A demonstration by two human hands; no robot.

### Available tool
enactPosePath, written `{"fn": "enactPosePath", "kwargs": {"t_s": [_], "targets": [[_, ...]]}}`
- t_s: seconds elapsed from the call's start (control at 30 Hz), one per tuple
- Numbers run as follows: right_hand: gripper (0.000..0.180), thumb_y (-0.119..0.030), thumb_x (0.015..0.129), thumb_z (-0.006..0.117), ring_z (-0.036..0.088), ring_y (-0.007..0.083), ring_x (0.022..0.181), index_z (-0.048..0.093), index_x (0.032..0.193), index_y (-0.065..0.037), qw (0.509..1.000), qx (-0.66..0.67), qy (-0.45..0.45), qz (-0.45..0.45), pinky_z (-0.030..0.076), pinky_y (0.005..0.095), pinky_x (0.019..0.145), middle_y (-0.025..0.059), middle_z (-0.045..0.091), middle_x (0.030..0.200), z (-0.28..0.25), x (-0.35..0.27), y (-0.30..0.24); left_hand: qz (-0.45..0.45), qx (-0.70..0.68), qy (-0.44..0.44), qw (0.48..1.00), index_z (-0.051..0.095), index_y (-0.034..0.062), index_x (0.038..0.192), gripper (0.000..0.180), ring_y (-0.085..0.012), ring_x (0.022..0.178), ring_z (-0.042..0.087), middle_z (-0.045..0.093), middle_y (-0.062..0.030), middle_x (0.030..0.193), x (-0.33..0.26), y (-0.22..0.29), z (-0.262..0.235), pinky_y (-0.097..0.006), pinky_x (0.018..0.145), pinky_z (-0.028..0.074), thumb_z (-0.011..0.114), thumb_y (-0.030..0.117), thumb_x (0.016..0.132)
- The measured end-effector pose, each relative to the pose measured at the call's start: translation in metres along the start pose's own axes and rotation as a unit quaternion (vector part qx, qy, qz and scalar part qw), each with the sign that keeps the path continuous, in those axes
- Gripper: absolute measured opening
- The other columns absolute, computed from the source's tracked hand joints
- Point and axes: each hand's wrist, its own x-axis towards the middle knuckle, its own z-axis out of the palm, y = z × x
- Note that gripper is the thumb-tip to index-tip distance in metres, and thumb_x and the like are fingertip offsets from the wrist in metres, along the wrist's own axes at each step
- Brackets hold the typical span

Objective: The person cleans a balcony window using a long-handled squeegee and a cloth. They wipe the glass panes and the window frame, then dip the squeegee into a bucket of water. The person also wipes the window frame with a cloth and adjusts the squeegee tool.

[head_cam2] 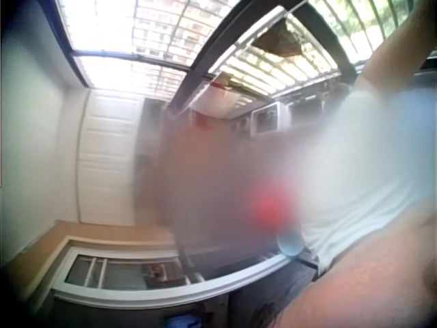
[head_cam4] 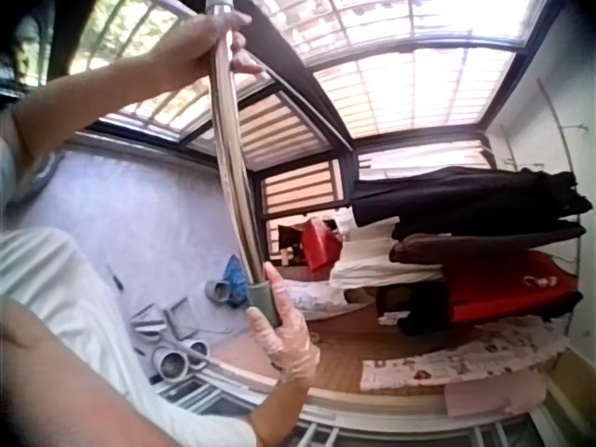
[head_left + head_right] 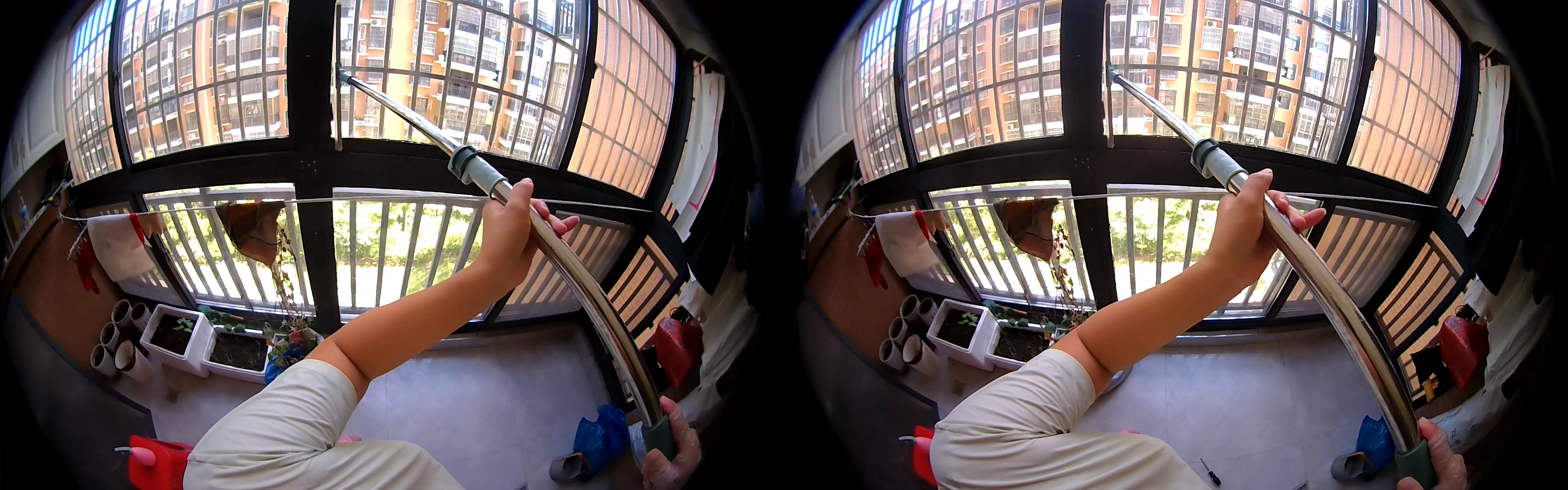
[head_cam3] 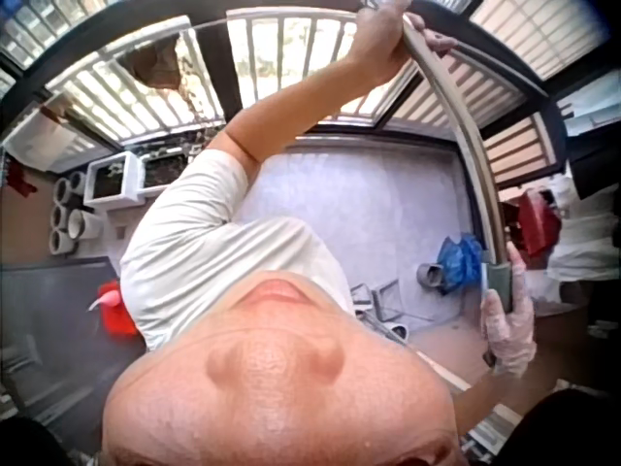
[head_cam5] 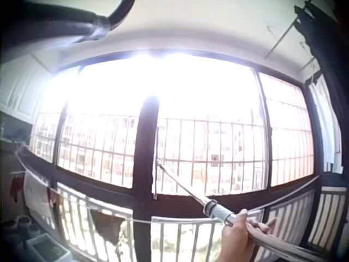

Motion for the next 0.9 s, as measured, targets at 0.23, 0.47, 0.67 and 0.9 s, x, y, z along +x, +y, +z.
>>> {"fn": "enactPosePath", "kwargs": {"t_s": [0.23,0.47,0.67,0.9], "targets": [[0.053,-0.005,0.088,0.048,0.037,0.0049,0.051,0.032,0.137,-0.014,0.996,0.085,0.009,0.015,0.034,0.0191,0.046,-0.0022,0.047,0.073,0.067,0.030,0.065,-0.020,0.091,0.079,0.992,0.041,0.0053,0.062,0.027,-0.0203,0.044,0.053,0.046,-0.0127,0.047,0.004,-0.059,-0.049,-0.044,0.078,0.054,0.038,0.016,0.087],[0.055,-0.012,0.090,0.049,0.041,0.0060,0.045,0.026,0.140,-0.021,0.979,0.202,-0.001,-0.017,0.037,0.0221,0.041,-0.0031,0.043,0.059,0.152,0.035,0.146,-0.035,0.176,0.136,0.974,0.040,0.0025,0.059,0.023,-0.0196,0.038,0.053,0.046,-0.0098,0.046,-0.018,-0.099,-0.091,-0.037,0.056,0.057,0.040,0.010,0.080],[0.056,-0.015,0.089,0.051,0.044,0.0070,0.046,0.027,0.139,-0.023,0.932,0.325,-0.055,0.149,0.039,0.0237,0.041,-0.0017,0.047,0.059,0.194,0.026,0.147,-0.086,0.244,0.169,0.951,0.040,0.0007,0.059,0.020,-0.0203,0.038,0.053,0.046,-0.0087,0.050,-0.035,-0.113,-0.117,-0.039,0.056,0.057,0.042,0.006,0.079],[0.059,-0.015,0.089,0.051,0.045,0.0088,0.046,0.022,0.141,-0.024,0.892,0.400,-0.095,0.187,0.040,0.0240,0.041,-0.0004,0.048,0.060,0.249,0.013,0.152,-0.120,0.306,0.161,0.931,0.040,-0.0001,0.064,0.018,-0.0194,0.040,0.053,0.046,-0.0082,0.050,-0.063,-0.111,-0.142,-0.040,0.060,0.057,0.043,0.007,0.081]]}}
